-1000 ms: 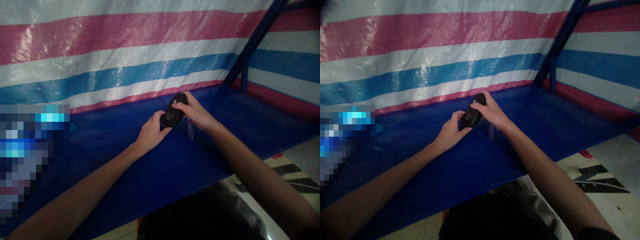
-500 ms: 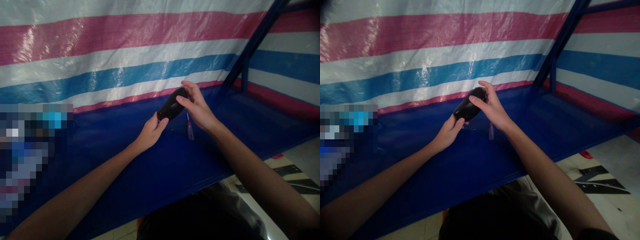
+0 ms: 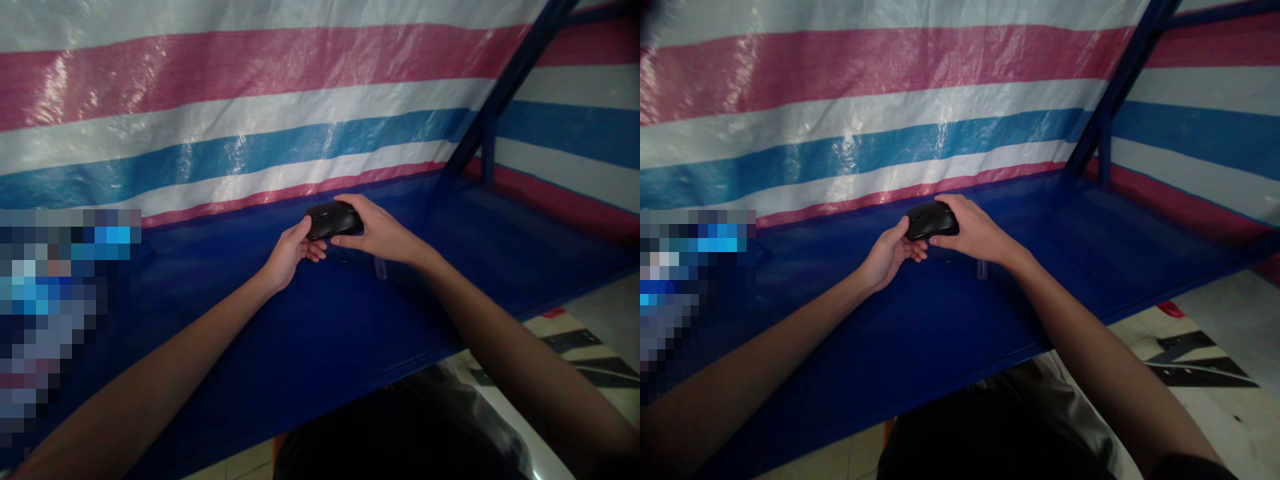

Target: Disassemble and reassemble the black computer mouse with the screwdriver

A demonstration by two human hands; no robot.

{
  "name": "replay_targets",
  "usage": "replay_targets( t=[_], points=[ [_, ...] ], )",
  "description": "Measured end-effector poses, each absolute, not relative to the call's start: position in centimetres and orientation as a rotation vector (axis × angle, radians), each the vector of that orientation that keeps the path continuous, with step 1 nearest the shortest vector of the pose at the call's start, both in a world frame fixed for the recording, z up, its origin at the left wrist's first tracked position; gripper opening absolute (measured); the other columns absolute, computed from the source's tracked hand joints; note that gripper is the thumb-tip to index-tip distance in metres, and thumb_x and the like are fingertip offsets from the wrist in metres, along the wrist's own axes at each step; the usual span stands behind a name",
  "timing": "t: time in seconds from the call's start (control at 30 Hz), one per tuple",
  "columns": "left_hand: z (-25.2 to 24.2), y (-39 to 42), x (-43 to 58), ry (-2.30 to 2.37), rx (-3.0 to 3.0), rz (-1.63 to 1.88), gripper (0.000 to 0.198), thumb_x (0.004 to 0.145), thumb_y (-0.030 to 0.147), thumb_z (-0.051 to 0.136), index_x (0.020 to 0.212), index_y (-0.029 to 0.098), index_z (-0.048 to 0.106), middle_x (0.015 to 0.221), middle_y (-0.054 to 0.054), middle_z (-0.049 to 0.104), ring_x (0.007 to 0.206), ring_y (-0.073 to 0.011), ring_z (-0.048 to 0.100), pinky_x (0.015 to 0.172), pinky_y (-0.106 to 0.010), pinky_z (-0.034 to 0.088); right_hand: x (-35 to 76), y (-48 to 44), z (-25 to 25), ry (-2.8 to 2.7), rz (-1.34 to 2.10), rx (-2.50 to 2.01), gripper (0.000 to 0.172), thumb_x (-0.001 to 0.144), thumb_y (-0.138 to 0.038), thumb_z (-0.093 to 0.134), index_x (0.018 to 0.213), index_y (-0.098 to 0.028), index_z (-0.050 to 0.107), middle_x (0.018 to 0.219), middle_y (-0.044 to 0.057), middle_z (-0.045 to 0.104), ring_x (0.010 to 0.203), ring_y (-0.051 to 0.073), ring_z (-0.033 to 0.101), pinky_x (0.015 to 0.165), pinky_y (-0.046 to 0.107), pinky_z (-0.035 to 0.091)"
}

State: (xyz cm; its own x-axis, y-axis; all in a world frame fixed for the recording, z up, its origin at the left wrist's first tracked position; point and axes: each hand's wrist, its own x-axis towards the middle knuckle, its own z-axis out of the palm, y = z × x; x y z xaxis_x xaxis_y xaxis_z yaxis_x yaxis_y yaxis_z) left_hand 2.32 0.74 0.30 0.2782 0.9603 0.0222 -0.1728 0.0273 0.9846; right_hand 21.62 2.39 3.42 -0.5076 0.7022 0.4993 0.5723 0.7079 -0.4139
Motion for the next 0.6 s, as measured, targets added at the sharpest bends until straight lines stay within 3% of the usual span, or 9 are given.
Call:
replay_targets(
  t=[0.1,0.17,0.27,0.37,0.5,0.6],
  points=[
    [0.3,0.8,2.4,0.891,1.194,1.058,0.046,0.086,0.055,0.043,0.08,0.012,0.056,0.066,-0.004,0.061,0.054,-0.0105,0.059,0.051,-0.02,0.044,21.5,2.2,3.5,-2.28,0.227,-0.936,0.063,0.072,-0.04,0.068,0.126,-0.018,0.045,0.125,0.013,0.054,0.113,0.028,0.053,0.094,0.044,0.041],
    [0.3,0.8,2.5,0.894,1.199,1.079,0.044,0.086,0.055,0.043,0.088,0.012,0.056,0.073,-0.006,0.063,0.058,-0.0111,0.06,0.05,-0.02,0.045,21.4,2.1,3.6,-2.265,0.231,-0.946,0.061,0.072,-0.039,0.069,0.125,-0.019,0.047,0.124,0.012,0.056,0.111,0.027,0.054,0.093,0.043,0.042],
    [0.2,0.8,2.6,0.901,1.244,1.181,0.042,0.085,0.052,0.047,0.107,0.017,0.051,0.105,-0.01,0.062,0.083,-0.0158,0.063,0.056,-0.021,0.048,21.3,2.0,3.7,-2.235,0.251,-1.001,0.059,0.07,-0.04,0.07,0.12,-0.019,0.049,0.119,0.011,0.058,0.106,0.027,0.056,0.089,0.042,0.044],
    [-0.1,0.9,2.6,0.951,1.387,1.217,0.048,0.082,0.045,0.054,0.122,0.02,0.043,0.13,-0.011,0.05,0.11,-0.0211,0.055,0.071,-0.026,0.052,21.4,2.0,3.8,-2.228,0.29,-1.052,0.057,0.068,-0.04,0.071,0.116,-0.016,0.05,0.113,0.011,0.06,0.099,0.026,0.058,0.084,0.039,0.045],
    [-0.6,1.1,2.7,1.038,1.615,1.179,0.069,0.07,0.037,0.069,0.129,0.018,0.038,0.132,-0.012,0.049,0.12,-0.0242,0.049,0.095,-0.037,0.044,21.6,2.1,3.8,-2.274,0.37,-1.069,0.053,0.07,-0.042,0.069,0.114,-0.017,0.05,0.108,0.01,0.06,0.094,0.025,0.059,0.081,0.038,0.046],
    [-0.9,1.2,2.7,1.115,1.711,1.161,0.075,0.067,0.039,0.072,0.13,0.015,0.039,0.133,-0.015,0.049,0.12,-0.0269,0.049,0.098,-0.042,0.042,21.8,2.3,3.5,-2.326,0.385,-1.073,0.054,0.072,-0.042,0.067,0.117,-0.017,0.049,0.11,0.012,0.059,0.097,0.026,0.058,0.083,0.04,0.046]
  ],
)
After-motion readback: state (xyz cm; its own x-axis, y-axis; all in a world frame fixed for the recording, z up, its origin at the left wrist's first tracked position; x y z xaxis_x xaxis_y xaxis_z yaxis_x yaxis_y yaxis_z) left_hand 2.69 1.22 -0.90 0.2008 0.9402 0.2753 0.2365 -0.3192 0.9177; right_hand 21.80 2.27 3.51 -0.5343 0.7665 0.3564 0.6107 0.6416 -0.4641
